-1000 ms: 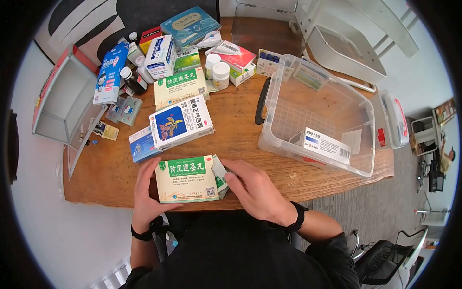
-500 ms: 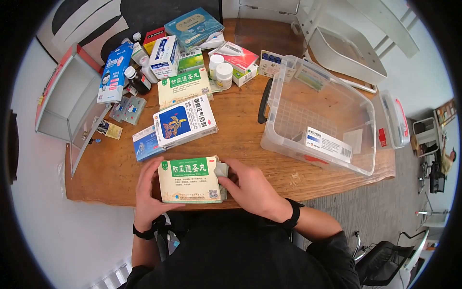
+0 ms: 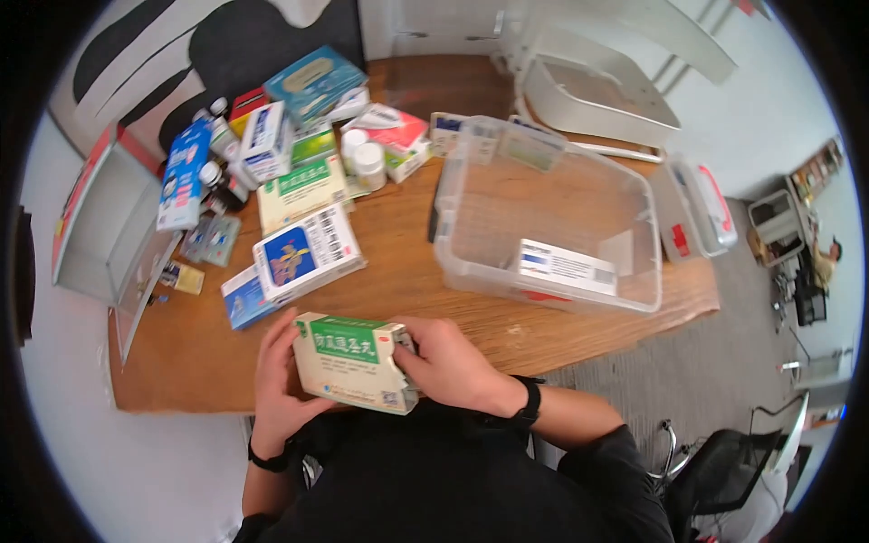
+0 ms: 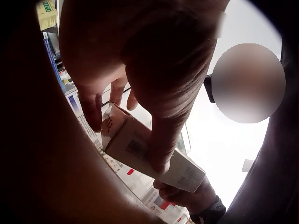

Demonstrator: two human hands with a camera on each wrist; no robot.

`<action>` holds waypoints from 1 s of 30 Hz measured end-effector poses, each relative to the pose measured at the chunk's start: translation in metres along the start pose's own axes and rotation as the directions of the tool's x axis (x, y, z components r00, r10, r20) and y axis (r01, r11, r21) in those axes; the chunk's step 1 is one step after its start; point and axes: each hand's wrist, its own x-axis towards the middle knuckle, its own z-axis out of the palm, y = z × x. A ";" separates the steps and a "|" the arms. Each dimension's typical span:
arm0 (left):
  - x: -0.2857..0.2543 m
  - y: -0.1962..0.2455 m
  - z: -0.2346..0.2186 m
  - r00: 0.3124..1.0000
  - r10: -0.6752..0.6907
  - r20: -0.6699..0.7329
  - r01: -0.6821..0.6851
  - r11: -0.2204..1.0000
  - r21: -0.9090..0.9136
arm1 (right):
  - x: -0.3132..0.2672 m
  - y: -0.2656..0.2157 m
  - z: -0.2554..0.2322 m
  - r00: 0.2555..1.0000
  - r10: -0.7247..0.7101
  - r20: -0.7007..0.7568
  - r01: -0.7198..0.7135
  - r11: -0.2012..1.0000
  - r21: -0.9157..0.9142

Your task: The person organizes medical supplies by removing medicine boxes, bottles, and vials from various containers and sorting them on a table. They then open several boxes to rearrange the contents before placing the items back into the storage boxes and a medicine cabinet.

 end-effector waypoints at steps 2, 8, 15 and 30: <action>0.002 0.001 0.010 0.991 -0.131 -0.018 0.118 0.937 -0.327 | -0.002 0.001 -0.003 0.999 -0.025 -0.040 0.027 0.998 0.049; -0.001 0.022 0.019 0.959 -0.268 0.093 0.264 0.725 -0.636 | -0.009 -0.003 -0.002 0.977 -0.128 -0.169 0.150 0.981 0.119; 0.000 0.040 0.037 0.909 -0.368 0.194 0.408 0.698 -0.588 | -0.002 0.017 0.004 0.920 -0.293 -0.260 0.352 0.910 0.221; 0.017 0.039 0.027 0.834 -0.534 0.138 0.355 0.328 -0.876 | -0.018 -0.015 -0.014 0.996 0.058 0.060 -0.080 0.869 0.489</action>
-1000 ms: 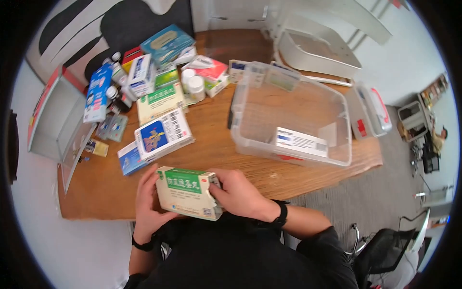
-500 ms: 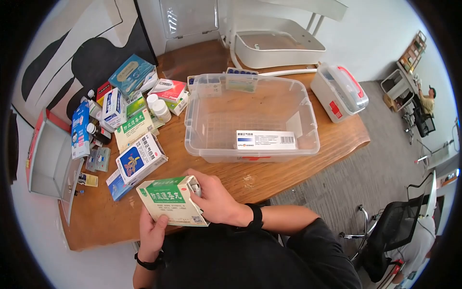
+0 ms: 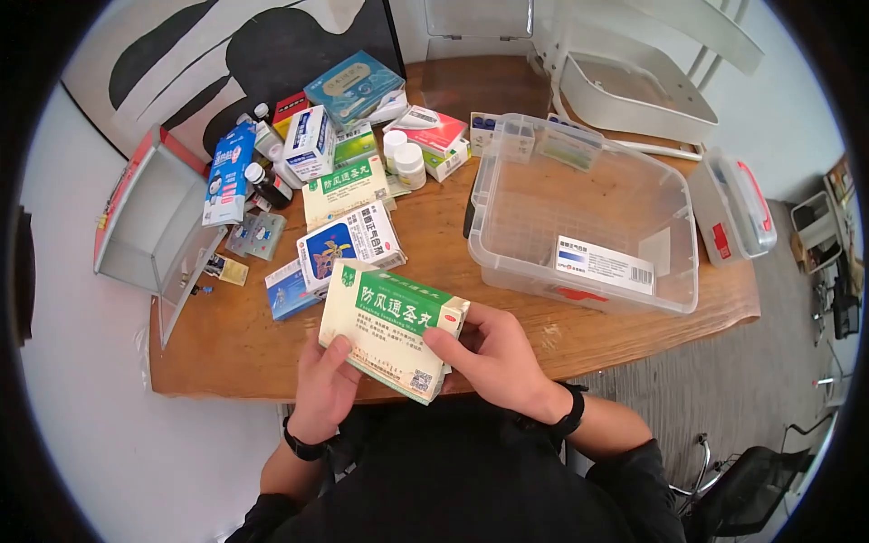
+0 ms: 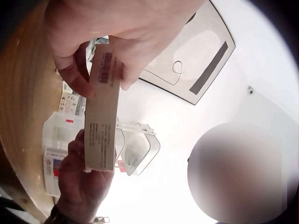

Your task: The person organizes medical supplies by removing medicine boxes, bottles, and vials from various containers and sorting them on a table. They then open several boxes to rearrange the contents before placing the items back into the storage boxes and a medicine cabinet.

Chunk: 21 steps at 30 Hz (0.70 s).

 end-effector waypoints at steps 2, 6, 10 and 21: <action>-0.004 -0.007 0.009 1.000 -0.016 0.009 0.017 0.996 -0.093 | 0.002 0.008 0.005 0.998 -0.058 -0.011 0.058 0.997 0.059; -0.009 -0.001 0.023 0.989 -0.131 0.075 0.131 0.991 0.007 | 0.006 0.020 0.010 0.989 -0.150 -0.012 0.150 0.984 0.098; -0.008 0.013 0.018 0.986 -0.153 0.074 0.152 0.988 0.010 | 0.000 0.016 0.003 0.993 -0.108 0.049 0.102 0.988 0.118; -0.002 0.129 0.036 0.991 0.098 0.087 -0.127 0.889 0.440 | -0.099 -0.039 -0.049 0.615 -0.784 0.085 0.609 0.404 -0.683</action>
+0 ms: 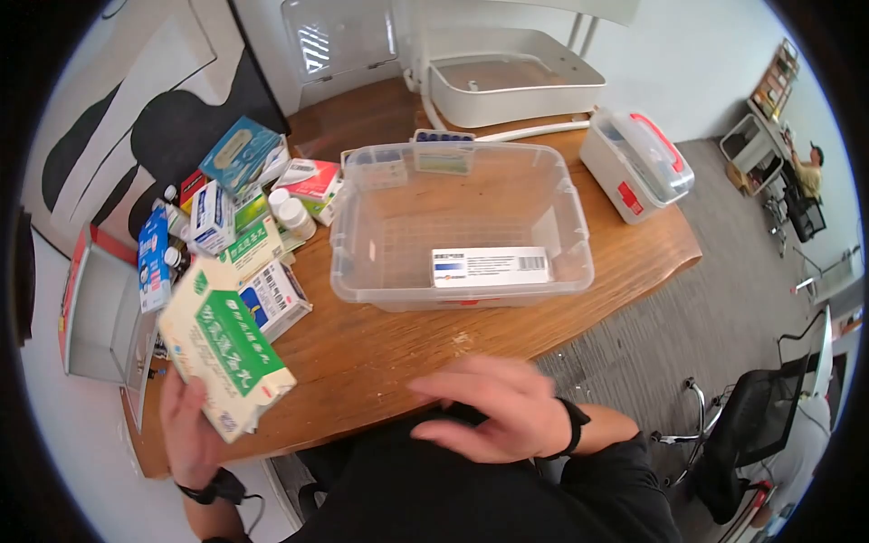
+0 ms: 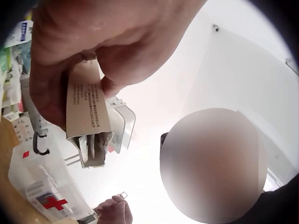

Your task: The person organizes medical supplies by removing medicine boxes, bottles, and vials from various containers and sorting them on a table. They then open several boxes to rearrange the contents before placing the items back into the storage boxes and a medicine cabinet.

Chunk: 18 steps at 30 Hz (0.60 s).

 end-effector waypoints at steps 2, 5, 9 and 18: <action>0.025 0.039 0.025 0.994 0.022 0.110 -0.036 0.990 0.134 | 0.005 0.006 -0.034 0.950 -0.217 -0.225 0.059 0.832 -0.552; 0.074 0.075 0.059 0.949 -0.032 0.314 -0.057 0.961 0.270 | 0.022 0.032 -0.056 0.950 -0.212 -0.231 -0.025 0.685 -0.728; 0.138 0.090 0.138 0.870 -0.137 0.474 -0.036 0.940 0.338 | 0.007 0.067 -0.066 0.965 -0.235 -0.120 0.064 0.650 -0.757; 0.232 0.062 0.261 0.468 -0.469 0.749 -0.217 0.761 0.612 | -0.013 0.059 -0.074 0.961 -0.243 -0.135 0.098 0.752 -0.652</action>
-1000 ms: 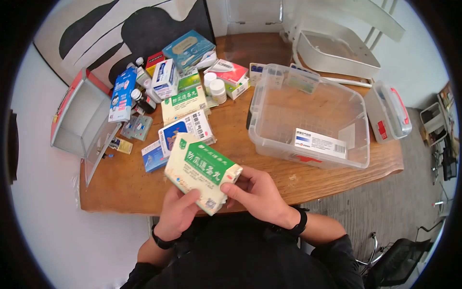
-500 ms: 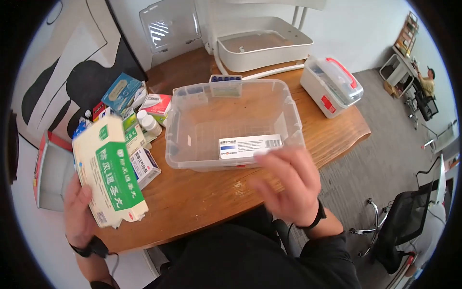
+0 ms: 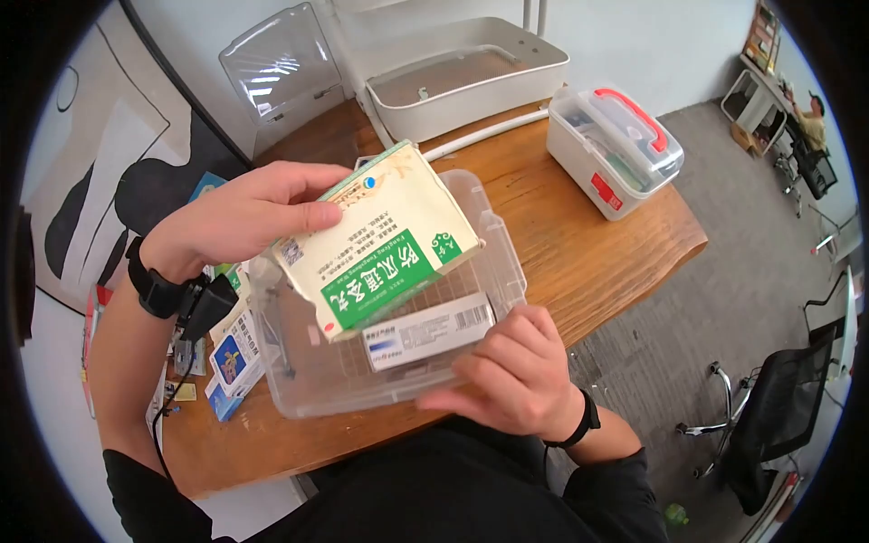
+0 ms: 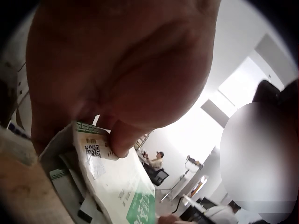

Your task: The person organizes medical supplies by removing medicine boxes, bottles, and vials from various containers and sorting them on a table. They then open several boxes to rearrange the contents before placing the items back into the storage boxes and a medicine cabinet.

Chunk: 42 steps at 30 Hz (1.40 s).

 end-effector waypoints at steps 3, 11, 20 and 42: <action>0.018 0.004 0.008 1.000 0.028 -0.008 -0.025 0.967 0.252 | -0.005 -0.002 -0.009 1.000 -0.003 0.030 0.001 0.996 0.087; 0.003 -0.007 0.052 0.972 0.151 -0.179 -0.012 0.795 0.607 | -0.015 -0.006 -0.011 1.000 0.026 0.017 -0.027 0.994 0.106; 0.024 -0.028 0.081 0.985 0.068 -0.156 0.047 0.772 0.634 | -0.013 -0.005 -0.012 0.999 0.027 0.035 -0.031 0.993 0.111; 0.054 -0.071 0.102 0.994 0.007 0.107 -0.103 0.358 0.928 | -0.015 -0.006 -0.012 0.998 0.015 0.058 -0.018 0.998 0.055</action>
